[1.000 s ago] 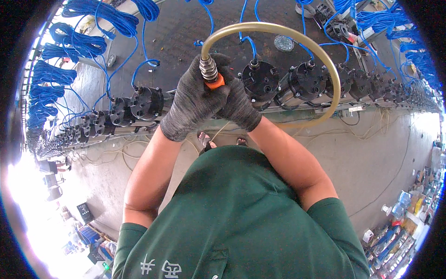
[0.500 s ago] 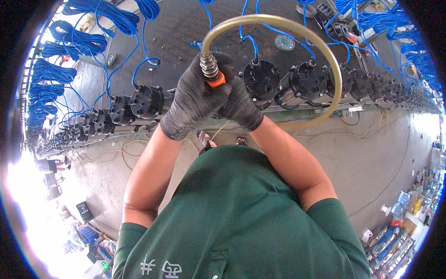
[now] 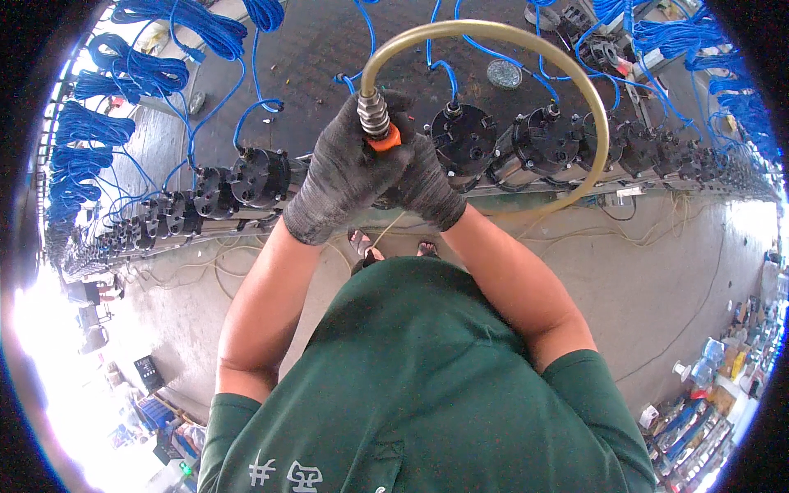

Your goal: The person assembles submersible pumps along an assembly line, positioning the components of each pump by hand and driving screws into them using a pneumatic tool.

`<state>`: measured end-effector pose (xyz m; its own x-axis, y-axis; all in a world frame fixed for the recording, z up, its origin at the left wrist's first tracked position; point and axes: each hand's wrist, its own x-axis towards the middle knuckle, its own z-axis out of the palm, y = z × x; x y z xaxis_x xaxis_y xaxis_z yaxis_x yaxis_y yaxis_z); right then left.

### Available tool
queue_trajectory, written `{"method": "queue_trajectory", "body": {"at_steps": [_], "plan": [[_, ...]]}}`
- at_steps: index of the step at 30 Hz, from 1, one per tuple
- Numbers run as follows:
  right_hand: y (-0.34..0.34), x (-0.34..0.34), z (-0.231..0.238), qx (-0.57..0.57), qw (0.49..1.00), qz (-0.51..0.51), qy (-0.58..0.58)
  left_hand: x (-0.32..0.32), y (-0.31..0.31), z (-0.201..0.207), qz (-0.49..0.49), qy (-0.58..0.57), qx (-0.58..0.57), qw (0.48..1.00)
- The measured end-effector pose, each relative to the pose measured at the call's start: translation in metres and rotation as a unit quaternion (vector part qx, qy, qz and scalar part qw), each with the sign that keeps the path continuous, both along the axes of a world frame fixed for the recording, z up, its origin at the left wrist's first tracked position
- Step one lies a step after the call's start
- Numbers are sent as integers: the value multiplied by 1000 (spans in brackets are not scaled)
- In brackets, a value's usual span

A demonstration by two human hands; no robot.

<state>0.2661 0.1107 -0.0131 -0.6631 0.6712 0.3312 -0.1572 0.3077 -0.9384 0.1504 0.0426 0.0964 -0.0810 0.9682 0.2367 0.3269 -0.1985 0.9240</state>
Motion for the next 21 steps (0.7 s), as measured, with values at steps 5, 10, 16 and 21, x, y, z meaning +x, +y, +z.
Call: {"method": "queue_trajectory", "body": {"at_steps": [5, 10, 16, 21], "plan": [[-4, -2, -2, -135, 989, 9, 64, 2, -4, 4, 6, 13, 51, 999], [-8, -3, 4, -90, 995, -1, 42, 0, -5, -2, 0, 3, 57, 998], [-6, -4, 0, -84, 995, 13, 57, -3, -8, -3, -5, -2, 48, 999], [-10, -3, 1, -99, 992, 7, 75, -6, -10, -4, -3, 6, 7, 1000]]}}
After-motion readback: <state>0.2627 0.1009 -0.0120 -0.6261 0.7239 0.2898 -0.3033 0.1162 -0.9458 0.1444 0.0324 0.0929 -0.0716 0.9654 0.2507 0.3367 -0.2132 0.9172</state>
